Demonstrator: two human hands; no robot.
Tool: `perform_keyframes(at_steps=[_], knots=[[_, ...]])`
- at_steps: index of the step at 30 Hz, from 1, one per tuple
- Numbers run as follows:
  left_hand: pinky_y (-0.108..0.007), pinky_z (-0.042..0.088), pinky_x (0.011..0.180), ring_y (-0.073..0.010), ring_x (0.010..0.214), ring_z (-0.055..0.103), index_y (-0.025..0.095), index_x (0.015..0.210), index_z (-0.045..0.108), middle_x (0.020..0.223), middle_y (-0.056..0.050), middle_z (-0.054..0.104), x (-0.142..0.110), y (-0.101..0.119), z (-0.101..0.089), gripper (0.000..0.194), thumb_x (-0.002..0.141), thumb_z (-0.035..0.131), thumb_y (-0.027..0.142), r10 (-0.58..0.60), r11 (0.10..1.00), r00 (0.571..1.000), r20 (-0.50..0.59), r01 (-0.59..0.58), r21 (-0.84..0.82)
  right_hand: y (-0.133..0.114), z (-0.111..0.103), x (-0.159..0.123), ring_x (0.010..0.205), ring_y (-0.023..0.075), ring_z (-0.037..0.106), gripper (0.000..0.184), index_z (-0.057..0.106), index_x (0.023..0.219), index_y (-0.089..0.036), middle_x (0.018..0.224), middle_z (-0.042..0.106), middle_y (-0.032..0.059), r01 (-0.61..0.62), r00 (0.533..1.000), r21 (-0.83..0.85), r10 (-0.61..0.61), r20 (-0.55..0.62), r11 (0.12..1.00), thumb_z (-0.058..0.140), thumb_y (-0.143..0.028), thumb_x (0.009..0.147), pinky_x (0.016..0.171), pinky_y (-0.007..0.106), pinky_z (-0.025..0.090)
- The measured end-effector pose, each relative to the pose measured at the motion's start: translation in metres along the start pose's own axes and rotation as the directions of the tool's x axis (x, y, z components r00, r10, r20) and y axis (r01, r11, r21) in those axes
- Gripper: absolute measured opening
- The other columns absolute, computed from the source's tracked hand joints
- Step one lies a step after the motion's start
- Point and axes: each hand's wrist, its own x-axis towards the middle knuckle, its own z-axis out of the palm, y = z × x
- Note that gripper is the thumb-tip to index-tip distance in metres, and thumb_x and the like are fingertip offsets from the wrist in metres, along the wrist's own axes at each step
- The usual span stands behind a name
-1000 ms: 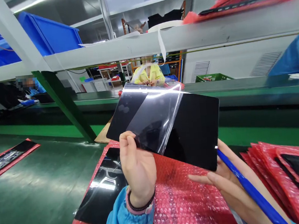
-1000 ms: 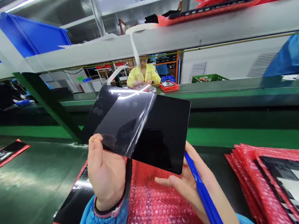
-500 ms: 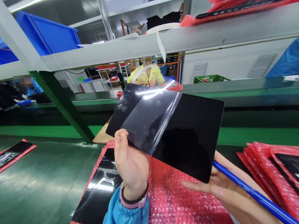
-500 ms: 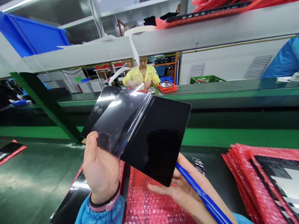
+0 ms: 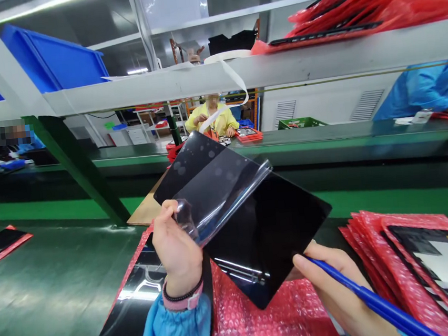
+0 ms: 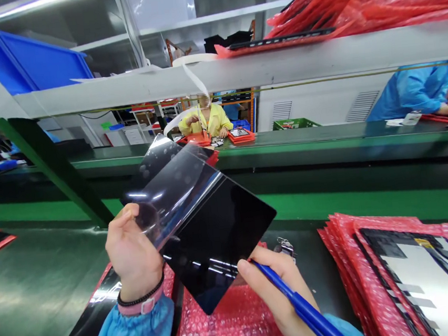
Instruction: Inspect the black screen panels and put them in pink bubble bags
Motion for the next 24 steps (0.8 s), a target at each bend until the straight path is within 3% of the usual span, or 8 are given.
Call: perform_keyframes(at_steps=[4,8,10,13,16,20,24], knots=[[-0.024,0.039,0.069,-0.0116,0.067,0.046,0.017,0.059,0.05,0.065,0.002,0.046,0.014,-0.008,-0.008,0.009,0.066,0.053,0.022,-0.125,0.991,0.99,0.058,0.128,-0.043,0.0,-0.001,-0.007,0.053,0.0178,0.06,0.046,0.063,0.055,-0.023,0.054,0.062,0.0026,-0.005,0.996,-0.021,0.003,-0.094,1.0,0.052,-0.057,0.083,0.058,0.027,0.051],[-0.024,0.038,0.067,-0.0106,0.062,0.043,0.017,0.056,0.047,0.06,0.003,0.042,0.019,-0.009,-0.009,0.011,0.065,0.052,0.018,-0.053,0.999,0.996,0.076,0.053,0.011,0.002,-0.003,-0.013,0.055,0.0198,0.061,0.039,0.065,0.057,-0.025,0.057,0.065,0.0032,-0.066,0.979,-0.045,0.056,-0.198,0.997,0.059,-0.059,0.077,0.057,0.028,0.051],[-0.025,0.037,0.066,-0.0104,0.059,0.042,0.018,0.054,0.045,0.058,0.004,0.041,0.02,-0.009,-0.007,0.012,0.064,0.052,0.017,-0.029,0.999,0.996,0.079,0.028,0.017,0.003,-0.005,-0.014,0.056,0.0209,0.062,0.04,0.063,0.055,-0.025,0.054,0.064,0.003,-0.099,0.978,0.008,0.099,-0.185,0.995,0.06,-0.059,0.076,0.061,0.03,0.053],[-0.025,0.037,0.064,-0.0103,0.057,0.04,0.018,0.052,0.044,0.056,0.004,0.041,0.02,-0.007,-0.005,0.013,0.062,0.052,0.015,-0.021,1.0,0.996,0.086,0.021,0.005,0.006,-0.007,-0.014,0.055,0.0232,0.064,0.05,0.059,0.049,-0.025,0.048,0.061,0.0035,-0.171,0.981,0.12,0.18,-0.068,0.978,0.051,-0.065,0.078,0.065,0.035,0.054],[-0.025,0.038,0.064,-0.0108,0.058,0.04,0.018,0.051,0.045,0.056,0.003,0.041,0.019,-0.005,-0.005,0.015,0.064,0.051,0.014,-0.037,0.999,0.992,0.121,0.035,0.02,0.01,-0.008,-0.013,0.065,0.0272,0.067,0.053,0.062,0.053,-0.026,0.05,0.062,0.0045,-0.279,0.959,0.136,0.284,-0.017,0.951,0.046,-0.069,0.078,0.067,0.038,0.055],[-0.023,0.036,0.058,-0.011,0.058,0.041,0.017,0.05,0.047,0.056,0.002,0.04,0.018,-0.001,-0.004,0.017,0.067,0.05,0.016,-0.062,0.996,0.98,0.192,0.048,0.075,0.019,-0.011,-0.012,0.08,0.0276,0.068,0.045,0.066,0.063,-0.025,0.064,0.068,0.0029,-0.362,0.924,0.035,0.363,-0.116,0.932,0.054,-0.067,0.073,0.068,0.034,0.055],[-0.023,0.03,0.047,-0.01,0.051,0.038,0.016,0.048,0.048,0.054,0.001,0.042,0.014,0.003,-0.005,0.017,0.064,0.052,0.02,-0.092,0.992,0.968,0.232,0.068,0.109,0.031,-0.014,-0.007,0.09,0.0264,0.066,0.042,0.072,0.07,-0.023,0.081,0.072,0.004,-0.306,0.938,-0.021,0.298,-0.179,0.952,0.061,-0.063,0.07,0.077,0.032,0.055]])
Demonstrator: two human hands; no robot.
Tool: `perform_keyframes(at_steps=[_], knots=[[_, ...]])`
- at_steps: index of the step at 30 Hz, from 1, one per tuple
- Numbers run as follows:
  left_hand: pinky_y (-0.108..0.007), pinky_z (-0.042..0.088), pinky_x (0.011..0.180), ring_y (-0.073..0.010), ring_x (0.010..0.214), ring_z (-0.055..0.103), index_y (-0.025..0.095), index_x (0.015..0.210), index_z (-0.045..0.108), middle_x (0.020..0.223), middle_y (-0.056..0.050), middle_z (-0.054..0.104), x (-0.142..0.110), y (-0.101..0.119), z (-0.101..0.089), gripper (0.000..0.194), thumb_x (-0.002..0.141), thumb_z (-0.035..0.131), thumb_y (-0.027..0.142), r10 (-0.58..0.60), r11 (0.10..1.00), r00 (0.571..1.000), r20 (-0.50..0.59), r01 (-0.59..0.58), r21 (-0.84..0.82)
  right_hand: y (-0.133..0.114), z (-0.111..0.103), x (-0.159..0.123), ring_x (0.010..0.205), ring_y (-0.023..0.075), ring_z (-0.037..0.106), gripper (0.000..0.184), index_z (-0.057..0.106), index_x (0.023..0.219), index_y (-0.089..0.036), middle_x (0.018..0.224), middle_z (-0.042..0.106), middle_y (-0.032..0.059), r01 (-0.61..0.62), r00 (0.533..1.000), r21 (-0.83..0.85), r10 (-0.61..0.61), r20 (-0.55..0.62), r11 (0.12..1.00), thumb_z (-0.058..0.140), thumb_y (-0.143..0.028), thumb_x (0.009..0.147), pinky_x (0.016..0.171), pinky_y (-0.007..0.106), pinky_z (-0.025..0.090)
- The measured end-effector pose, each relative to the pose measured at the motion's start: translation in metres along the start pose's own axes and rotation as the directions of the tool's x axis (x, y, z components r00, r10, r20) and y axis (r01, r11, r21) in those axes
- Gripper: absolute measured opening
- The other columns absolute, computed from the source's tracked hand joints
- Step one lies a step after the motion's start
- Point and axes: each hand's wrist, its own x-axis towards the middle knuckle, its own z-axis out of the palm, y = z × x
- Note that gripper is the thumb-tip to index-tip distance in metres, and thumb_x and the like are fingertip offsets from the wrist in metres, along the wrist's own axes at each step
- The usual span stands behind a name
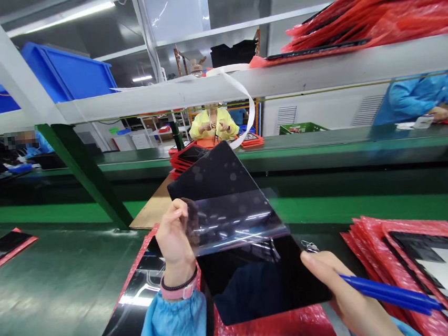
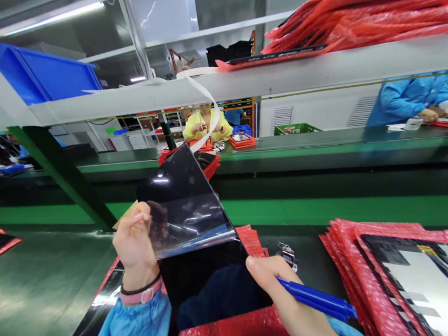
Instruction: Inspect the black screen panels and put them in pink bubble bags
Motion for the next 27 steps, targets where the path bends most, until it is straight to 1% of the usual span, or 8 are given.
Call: perform_keyframes(at_steps=[4,7,10,15,18,22,25,27], knots=[[-0.026,0.034,0.051,-0.0146,0.055,0.047,0.016,0.055,0.058,0.062,-0.004,0.054,-0.009,0.0,-0.001,0.023,0.067,0.047,0.032,-0.125,0.989,0.977,0.172,0.136,-0.056,-0.002,0.001,0.006,0.1,0.0277,0.064,0.042,0.075,0.088,-0.023,0.098,0.072,0.0074,0.155,0.987,-0.021,-0.154,0.04,0.988,0.059,-0.06,0.075,0.087,0.036,0.053],[-0.03,0.041,0.064,-0.021,0.071,0.055,0.015,0.059,0.065,0.07,-0.009,0.062,-0.015,-0.002,0.001,0.03,0.069,0.045,0.035,-0.087,0.989,0.957,0.275,0.115,-0.088,-0.013,0.003,0.009,0.097,0.0258,0.066,0.034,0.073,0.099,-0.023,0.101,0.072,0.006,0.291,0.943,-0.022,-0.283,0.176,0.956,0.056,-0.049,0.083,0.085,0.034,0.054],[-0.03,0.041,0.065,-0.0217,0.073,0.056,0.015,0.058,0.066,0.075,-0.011,0.066,-0.019,-0.002,0.003,0.03,0.07,0.045,0.032,-0.051,0.995,0.953,0.299,0.073,-0.064,-0.024,0.005,0.011,0.091,0.0244,0.069,0.03,0.07,0.105,-0.02,0.1,0.073,0.005,0.405,0.874,-0.033,-0.377,0.305,0.914,0.06,-0.037,0.083,0.081,0.032,0.056],[-0.031,0.04,0.069,-0.0238,0.077,0.059,0.016,0.056,0.065,0.078,-0.011,0.069,-0.02,-0.003,0.0,0.024,0.067,0.047,0.028,-0.039,0.997,0.96,0.278,0.058,-0.06,-0.023,0.005,0.012,0.094,0.0248,0.069,0.04,0.062,0.114,-0.02,0.099,0.074,0.0038,0.463,0.862,-0.103,-0.42,0.285,0.88,0.068,-0.032,0.076,0.079,0.028,0.058],[-0.033,0.041,0.072,-0.025,0.079,0.06,0.016,0.055,0.065,0.08,-0.011,0.07,-0.021,-0.002,-0.001,0.022,0.065,0.049,0.028,-0.055,0.995,0.956,0.287,0.078,-0.07,-0.013,0.007,0.01,0.102,0.0245,0.066,0.056,0.05,0.127,-0.021,0.114,0.069,0.0056,0.582,0.812,-0.217,-0.544,0.211,0.784,0.071,-0.033,0.076,0.084,0.027,0.056],[-0.031,0.043,0.066,-0.0233,0.072,0.061,0.016,0.054,0.067,0.076,-0.01,0.07,-0.024,-0.001,0.005,0.021,0.061,0.05,0.025,-0.007,0.999,0.955,0.298,0.017,-0.032,0.003,0.014,0.008,0.126,0.0278,0.046,0.085,0.016,0.149,-0.024,0.148,0.036,0.0121,0.695,0.681,-0.365,-0.729,0.061,0.619,0.067,-0.027,0.081,0.099,0.037,0.047],[-0.03,0.04,0.054,-0.0194,0.057,0.057,0.016,0.055,0.07,0.069,-0.009,0.069,-0.027,-0.004,0.007,0.022,0.063,0.05,0.025,0.044,0.999,0.944,0.328,-0.047,0.001,0.01,0.019,0.012,0.137,0.0312,0.024,0.092,0.007,0.15,-0.028,0.155,0.014,0.0096,0.799,0.476,-0.457,-0.875,0.083,0.392,0.065,-0.013,0.081,0.107,0.05,0.035],[-0.029,0.038,0.05,-0.0175,0.052,0.055,0.017,0.057,0.071,0.066,-0.008,0.068,-0.028,-0.008,0.006,0.022,0.065,0.052,0.026,0.078,0.995,0.939,0.336,-0.096,0.04,0.01,0.02,0.016,0.138,0.0331,0.018,0.091,0.013,0.149,-0.028,0.153,0.021,0.0096,0.838,0.333,-0.5,-0.931,0.152,0.219,0.068,-0.012,0.078,0.108,0.061,0.026]])
